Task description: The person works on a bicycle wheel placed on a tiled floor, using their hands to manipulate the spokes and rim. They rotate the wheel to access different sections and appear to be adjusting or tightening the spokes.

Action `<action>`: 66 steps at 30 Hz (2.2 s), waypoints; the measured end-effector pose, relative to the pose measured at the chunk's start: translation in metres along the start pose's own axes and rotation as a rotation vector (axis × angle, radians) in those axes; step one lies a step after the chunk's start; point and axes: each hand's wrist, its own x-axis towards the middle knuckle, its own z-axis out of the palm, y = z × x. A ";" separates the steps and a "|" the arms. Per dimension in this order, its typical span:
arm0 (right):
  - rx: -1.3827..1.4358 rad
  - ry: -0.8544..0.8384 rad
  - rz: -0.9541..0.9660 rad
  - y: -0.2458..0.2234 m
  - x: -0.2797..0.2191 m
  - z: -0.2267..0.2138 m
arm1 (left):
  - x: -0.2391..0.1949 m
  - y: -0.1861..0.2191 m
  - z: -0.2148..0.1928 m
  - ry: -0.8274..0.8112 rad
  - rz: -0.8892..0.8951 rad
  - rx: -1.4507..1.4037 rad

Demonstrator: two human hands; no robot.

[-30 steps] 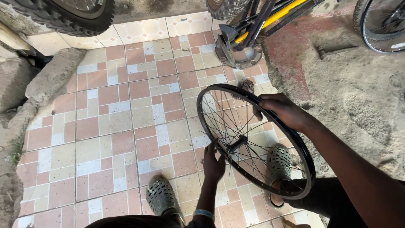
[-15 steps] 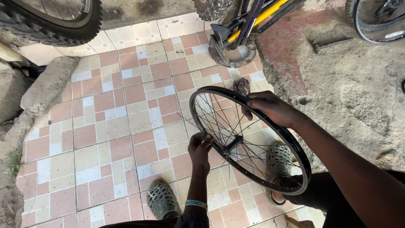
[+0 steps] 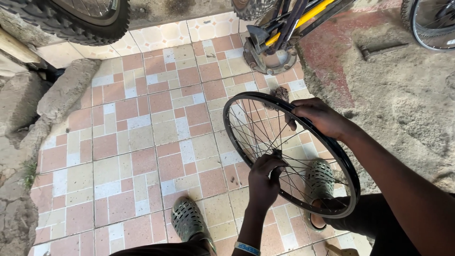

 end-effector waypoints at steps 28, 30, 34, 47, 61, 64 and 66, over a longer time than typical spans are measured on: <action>0.137 -0.157 -0.143 0.045 0.018 -0.014 | 0.028 0.016 0.005 -0.310 0.234 0.099; 0.124 -0.174 -0.148 0.040 0.017 -0.008 | 0.021 0.001 0.016 -0.353 0.154 -0.007; 0.116 -0.201 -0.158 0.055 0.018 -0.011 | 0.018 -0.015 0.024 -0.360 0.052 -0.206; 0.015 -0.226 -0.104 0.026 0.010 0.010 | 0.021 -0.014 0.027 -0.396 -0.046 -0.430; -0.350 0.110 -0.256 -0.058 -0.015 0.035 | 0.026 -0.016 0.028 -0.292 0.015 -0.474; -0.513 0.326 -0.375 -0.057 -0.020 0.034 | 0.032 -0.020 0.023 -0.265 0.008 -0.482; -0.543 0.568 -0.452 -0.036 -0.014 0.021 | 0.040 -0.027 0.022 -0.241 0.004 -0.464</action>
